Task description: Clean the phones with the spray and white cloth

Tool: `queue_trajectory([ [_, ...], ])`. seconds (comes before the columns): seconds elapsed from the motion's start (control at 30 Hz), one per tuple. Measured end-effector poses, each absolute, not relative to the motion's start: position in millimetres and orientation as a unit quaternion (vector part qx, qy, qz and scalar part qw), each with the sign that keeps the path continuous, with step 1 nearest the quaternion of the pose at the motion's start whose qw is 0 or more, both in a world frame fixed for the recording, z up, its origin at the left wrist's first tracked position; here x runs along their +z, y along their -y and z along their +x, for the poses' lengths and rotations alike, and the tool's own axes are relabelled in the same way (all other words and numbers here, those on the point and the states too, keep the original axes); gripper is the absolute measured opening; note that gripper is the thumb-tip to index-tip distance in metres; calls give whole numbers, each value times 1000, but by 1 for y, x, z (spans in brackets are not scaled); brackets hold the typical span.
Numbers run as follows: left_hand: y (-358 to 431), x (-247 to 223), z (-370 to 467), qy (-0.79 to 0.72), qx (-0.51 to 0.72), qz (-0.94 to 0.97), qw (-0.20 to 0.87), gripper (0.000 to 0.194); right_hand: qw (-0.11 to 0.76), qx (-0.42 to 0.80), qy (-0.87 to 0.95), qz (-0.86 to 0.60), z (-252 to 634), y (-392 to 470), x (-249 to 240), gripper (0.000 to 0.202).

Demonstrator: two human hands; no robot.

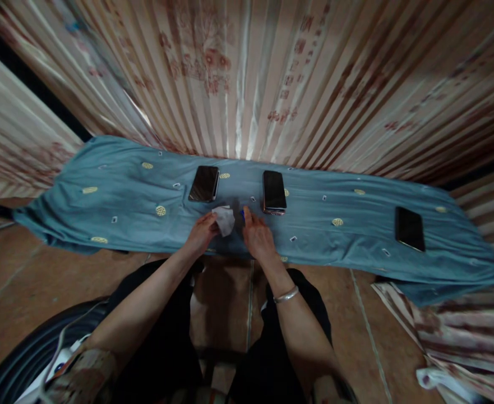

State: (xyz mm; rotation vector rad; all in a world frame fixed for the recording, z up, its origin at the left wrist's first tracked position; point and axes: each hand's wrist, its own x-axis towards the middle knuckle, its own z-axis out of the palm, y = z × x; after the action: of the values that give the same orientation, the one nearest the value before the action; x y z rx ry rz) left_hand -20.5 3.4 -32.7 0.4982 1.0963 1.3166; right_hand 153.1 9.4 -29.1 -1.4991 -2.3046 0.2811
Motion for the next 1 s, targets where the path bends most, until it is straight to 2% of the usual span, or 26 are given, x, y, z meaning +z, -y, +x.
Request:
queue_trajectory([
  [0.07, -2, -30, -21, -477, 576, 215, 628, 21, 218, 100, 817, -524, 152, -10, -29, 56],
  [0.17, 0, -24, -21, -468, 574, 217, 636, 23, 325, 145, 781, -513, 150, -10, -24, 49],
  [0.3, 3, -13, -19, -442, 559, 222, 666, 25, 432, 351, 663, -500, 143, -11, -22, 48],
  [0.4, 3, -8, -18, -443, 543, 231, 675, 25, 453, 530, 545, -465, 136, -13, -24, 47],
  [0.47, 3, -7, -18, -449, 538, 236, 674, 26, 462, 593, 467, -465, 131, -14, -25, 45],
  [0.6, 2, -11, -18, -470, 534, 257, 654, 23, 481, 630, 389, -469, 128, -13, -23, 37],
  [0.83, 0, -22, -15, -488, 528, 371, 588, 19, 492, 634, 395, -447, 126, -14, -20, 32],
  [1.0, -9, -17, -29, -514, 526, 392, 552, 35, 506, 647, 359, -444, 129, -20, -18, 34],
])
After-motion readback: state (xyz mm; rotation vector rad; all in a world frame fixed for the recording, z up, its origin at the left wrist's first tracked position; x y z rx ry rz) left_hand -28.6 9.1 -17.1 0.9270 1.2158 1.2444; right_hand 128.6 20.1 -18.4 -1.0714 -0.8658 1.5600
